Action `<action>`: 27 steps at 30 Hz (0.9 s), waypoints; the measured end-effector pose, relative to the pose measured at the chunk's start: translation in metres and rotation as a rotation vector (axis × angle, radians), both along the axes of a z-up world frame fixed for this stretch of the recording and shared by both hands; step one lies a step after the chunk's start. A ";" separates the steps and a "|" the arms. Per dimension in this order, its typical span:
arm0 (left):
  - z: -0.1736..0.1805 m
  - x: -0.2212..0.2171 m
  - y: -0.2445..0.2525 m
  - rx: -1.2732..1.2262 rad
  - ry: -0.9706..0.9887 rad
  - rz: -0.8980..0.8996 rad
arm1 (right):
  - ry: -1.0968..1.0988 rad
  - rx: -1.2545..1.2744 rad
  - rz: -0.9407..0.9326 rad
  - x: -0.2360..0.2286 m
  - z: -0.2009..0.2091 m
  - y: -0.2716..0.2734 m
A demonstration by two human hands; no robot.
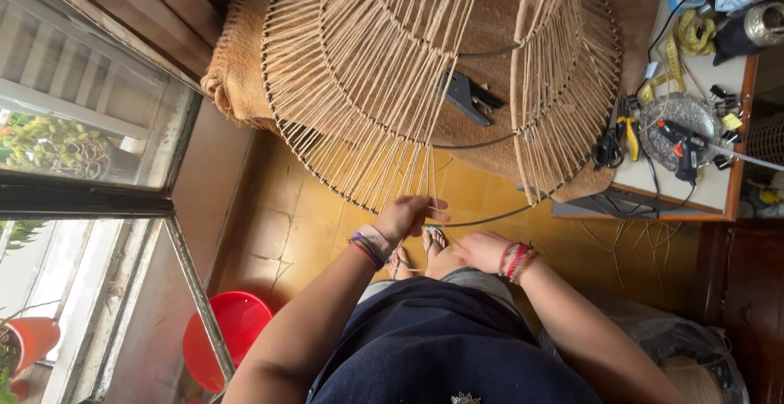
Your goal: Weaving and securing strands of material onto a large wicker lampshade frame
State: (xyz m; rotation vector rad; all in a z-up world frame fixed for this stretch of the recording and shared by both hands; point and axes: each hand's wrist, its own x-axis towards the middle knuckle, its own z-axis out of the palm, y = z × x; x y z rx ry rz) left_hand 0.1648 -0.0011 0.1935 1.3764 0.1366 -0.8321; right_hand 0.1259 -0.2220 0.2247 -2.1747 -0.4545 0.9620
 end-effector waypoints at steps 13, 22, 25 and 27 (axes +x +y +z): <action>-0.003 -0.012 -0.005 0.248 -0.250 -0.082 | -0.097 -0.105 -0.030 0.000 -0.045 -0.006; 0.009 -0.010 0.018 0.607 -0.460 0.118 | -0.760 -0.347 -0.080 0.116 -0.049 0.005; 0.005 -0.020 0.011 0.948 -0.633 -0.106 | -0.817 -0.237 -0.002 0.161 -0.105 -0.005; -0.013 -0.015 -0.001 1.116 -0.703 -0.256 | -0.788 -0.184 0.041 0.181 -0.099 -0.003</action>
